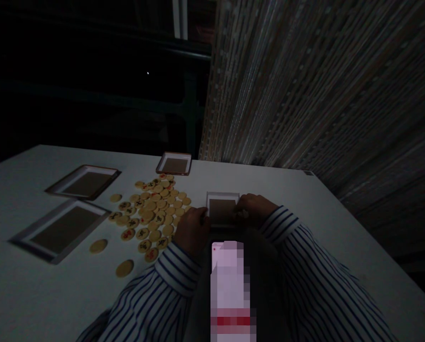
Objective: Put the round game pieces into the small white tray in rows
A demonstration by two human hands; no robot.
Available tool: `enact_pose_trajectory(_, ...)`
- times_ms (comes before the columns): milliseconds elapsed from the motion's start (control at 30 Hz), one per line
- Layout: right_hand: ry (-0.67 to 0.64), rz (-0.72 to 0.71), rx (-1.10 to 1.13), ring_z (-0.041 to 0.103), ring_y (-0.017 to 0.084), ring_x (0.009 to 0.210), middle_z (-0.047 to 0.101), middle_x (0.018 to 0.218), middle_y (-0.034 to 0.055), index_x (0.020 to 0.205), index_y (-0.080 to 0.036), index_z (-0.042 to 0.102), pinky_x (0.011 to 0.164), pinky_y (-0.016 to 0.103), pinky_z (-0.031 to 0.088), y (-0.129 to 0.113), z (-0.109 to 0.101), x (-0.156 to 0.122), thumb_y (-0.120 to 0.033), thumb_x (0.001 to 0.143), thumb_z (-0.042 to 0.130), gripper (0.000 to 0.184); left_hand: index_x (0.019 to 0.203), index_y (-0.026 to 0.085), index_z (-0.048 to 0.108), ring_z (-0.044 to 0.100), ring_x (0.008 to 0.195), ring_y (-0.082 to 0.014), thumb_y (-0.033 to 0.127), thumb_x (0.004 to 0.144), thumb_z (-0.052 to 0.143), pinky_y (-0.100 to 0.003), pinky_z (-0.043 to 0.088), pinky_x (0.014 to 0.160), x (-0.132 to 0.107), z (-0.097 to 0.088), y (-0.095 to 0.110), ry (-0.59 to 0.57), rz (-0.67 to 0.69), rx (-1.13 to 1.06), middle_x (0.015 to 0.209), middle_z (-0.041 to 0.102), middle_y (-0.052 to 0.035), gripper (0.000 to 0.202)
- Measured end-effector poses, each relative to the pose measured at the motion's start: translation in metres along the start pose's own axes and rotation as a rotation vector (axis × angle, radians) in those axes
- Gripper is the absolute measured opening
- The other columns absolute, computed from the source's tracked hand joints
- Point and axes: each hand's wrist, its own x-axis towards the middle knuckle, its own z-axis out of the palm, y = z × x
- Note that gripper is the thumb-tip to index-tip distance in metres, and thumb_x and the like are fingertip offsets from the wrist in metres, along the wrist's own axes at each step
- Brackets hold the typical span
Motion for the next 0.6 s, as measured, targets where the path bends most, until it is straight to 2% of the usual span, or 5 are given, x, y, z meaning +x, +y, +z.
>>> enact_pose_trajectory(167, 0.018, 0.021, -0.023, 0.052, 0.024, 0.095, 0.058, 0.1, 0.0088, 0.095, -0.026, 0.067, 0.073, 0.033, 0.041, 0.0002, -0.0004, -0.0009, -0.036, 0.069, 0.06, 0.029, 0.103, 0.013, 0.062, 0.058, 0.087, -0.0175, 0.018, 0.078, 0.047, -0.028, 0.043, 0.079, 0.0003, 0.0008, 0.0001, -0.001, 0.001, -0.001, 0.094, 0.064, -0.0098, 0.029)
enact_pose_trajectory(367, -0.047, 0.036, -0.042, 0.051, 0.025, 0.095, 0.057, 0.1, 0.0092, 0.096, -0.027, 0.067, 0.07, 0.034, 0.041, -0.0053, -0.0062, -0.0033, -0.037, 0.071, 0.058, 0.028, 0.101, 0.013, 0.062, 0.058, 0.085, -0.0175, 0.017, 0.077, 0.049, -0.029, 0.044, 0.078, -0.0006, 0.0001, 0.0003, 0.018, 0.011, 0.011, 0.093, 0.064, -0.0092, 0.028)
enact_pose_trajectory(600, -0.038, 0.046, -0.05, 0.051, 0.026, 0.095, 0.057, 0.099, 0.0093, 0.095, -0.028, 0.067, 0.07, 0.035, 0.041, -0.0063, -0.0032, -0.003, -0.037, 0.071, 0.058, 0.027, 0.102, 0.013, 0.062, 0.058, 0.086, -0.0179, 0.019, 0.078, 0.047, -0.03, 0.044, 0.079, -0.0004, -0.0009, 0.0007, 0.005, 0.005, 0.006, 0.092, 0.064, -0.0092, 0.029)
